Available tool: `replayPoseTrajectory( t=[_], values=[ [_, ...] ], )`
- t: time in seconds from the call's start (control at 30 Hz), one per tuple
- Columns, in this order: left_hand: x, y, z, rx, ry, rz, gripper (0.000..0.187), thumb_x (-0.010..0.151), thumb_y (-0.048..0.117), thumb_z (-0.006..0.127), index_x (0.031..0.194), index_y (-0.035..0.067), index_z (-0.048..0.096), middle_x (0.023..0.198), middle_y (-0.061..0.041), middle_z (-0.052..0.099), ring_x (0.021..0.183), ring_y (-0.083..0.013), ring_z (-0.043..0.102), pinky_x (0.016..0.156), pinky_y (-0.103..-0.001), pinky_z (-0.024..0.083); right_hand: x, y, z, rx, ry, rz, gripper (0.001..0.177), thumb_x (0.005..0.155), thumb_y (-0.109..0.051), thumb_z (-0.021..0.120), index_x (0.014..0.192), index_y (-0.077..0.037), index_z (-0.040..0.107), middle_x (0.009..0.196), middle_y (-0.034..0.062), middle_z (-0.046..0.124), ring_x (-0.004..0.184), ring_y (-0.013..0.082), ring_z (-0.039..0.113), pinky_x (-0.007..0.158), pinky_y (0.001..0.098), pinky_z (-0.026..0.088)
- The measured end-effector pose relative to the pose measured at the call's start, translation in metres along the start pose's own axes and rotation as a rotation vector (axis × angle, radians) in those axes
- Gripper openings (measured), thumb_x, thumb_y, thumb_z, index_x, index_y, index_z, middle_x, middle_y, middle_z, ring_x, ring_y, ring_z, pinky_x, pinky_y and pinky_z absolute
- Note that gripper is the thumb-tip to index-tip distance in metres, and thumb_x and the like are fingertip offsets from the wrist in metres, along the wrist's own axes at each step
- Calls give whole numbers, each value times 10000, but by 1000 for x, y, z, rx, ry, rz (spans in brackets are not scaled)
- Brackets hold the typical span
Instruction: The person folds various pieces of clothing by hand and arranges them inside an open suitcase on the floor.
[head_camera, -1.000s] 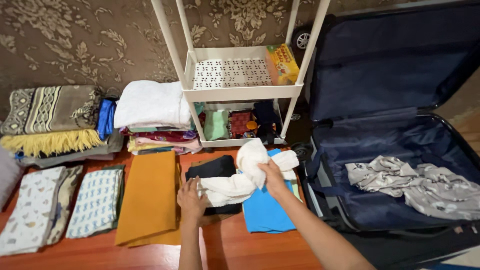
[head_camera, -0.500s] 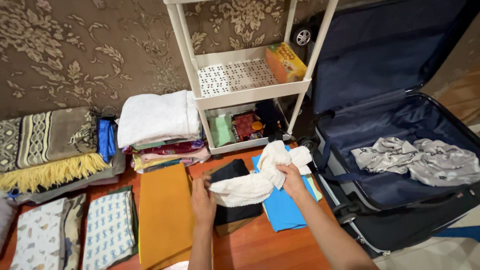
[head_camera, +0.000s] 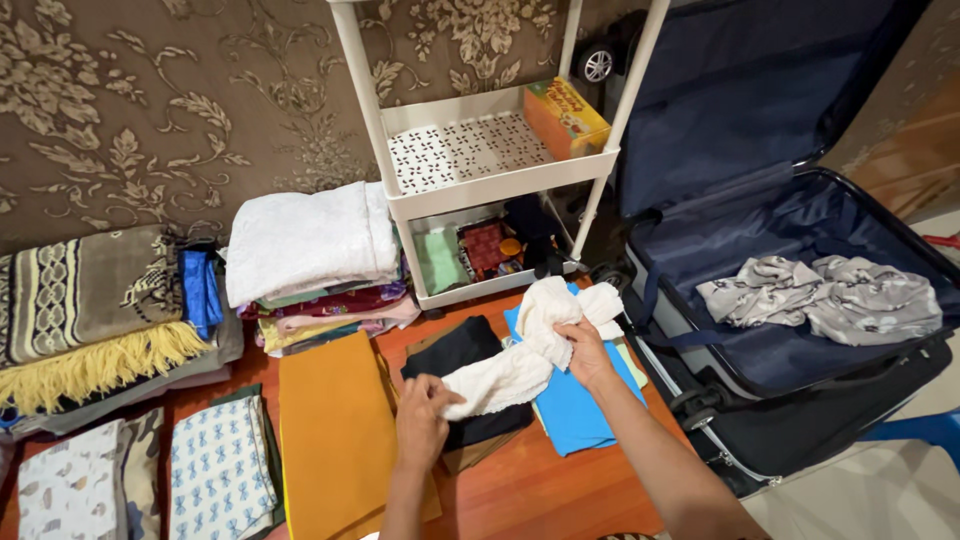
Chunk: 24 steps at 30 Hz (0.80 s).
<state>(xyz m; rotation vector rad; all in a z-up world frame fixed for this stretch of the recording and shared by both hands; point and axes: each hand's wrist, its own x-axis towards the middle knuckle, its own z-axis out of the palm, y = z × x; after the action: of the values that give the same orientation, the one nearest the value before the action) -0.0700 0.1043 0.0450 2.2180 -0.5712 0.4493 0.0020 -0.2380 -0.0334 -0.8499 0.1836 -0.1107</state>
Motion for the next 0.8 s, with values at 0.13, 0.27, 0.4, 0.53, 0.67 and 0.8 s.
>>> replayPoseTrajectory(
  t=[0.13,0.27,0.4,0.53,0.67,0.8],
  values=[
    [-17,-21,4,-113,-150,-12,351,745,-88,633,931,142,823,957,-57,672,920,-287,596,817,-402,497,-7,-6,14,-5,14,14,531,840,45,611,1365,-29,578,1244,103,689,1118,232,686,995,378,549],
    [-9,-31,1,-450,-158,-378,275,997,36,494,1040,137,747,946,-30,709,884,-245,709,826,-374,559,-12,-6,21,-80,25,6,497,851,31,627,1345,-15,605,1219,102,704,1092,222,694,977,370,551],
    [13,-20,8,-199,-183,-378,170,909,145,663,1047,139,764,912,-87,669,835,-306,678,772,-426,549,-10,0,19,-95,19,-6,460,860,19,644,1318,-14,626,1190,98,713,1056,211,699,949,363,561],
    [25,-14,23,83,-156,-153,284,717,206,815,986,139,752,955,-81,662,947,-321,613,795,-462,494,-8,3,15,-98,28,-13,429,865,18,648,1294,-1,644,1176,104,718,1026,209,707,931,363,566],
    [23,-15,38,218,-151,-174,116,809,223,778,865,139,719,929,-75,642,963,-309,599,810,-465,478,-8,5,15,-112,34,-21,415,859,19,648,1273,-12,654,1159,97,726,1017,206,711,921,358,569],
    [30,-29,33,51,-38,-118,64,823,177,733,841,124,701,932,-97,665,955,-343,592,801,-475,476,-9,2,16,-124,38,-38,424,858,25,648,1281,-12,651,1168,93,721,1034,200,708,933,352,567]
  ],
)
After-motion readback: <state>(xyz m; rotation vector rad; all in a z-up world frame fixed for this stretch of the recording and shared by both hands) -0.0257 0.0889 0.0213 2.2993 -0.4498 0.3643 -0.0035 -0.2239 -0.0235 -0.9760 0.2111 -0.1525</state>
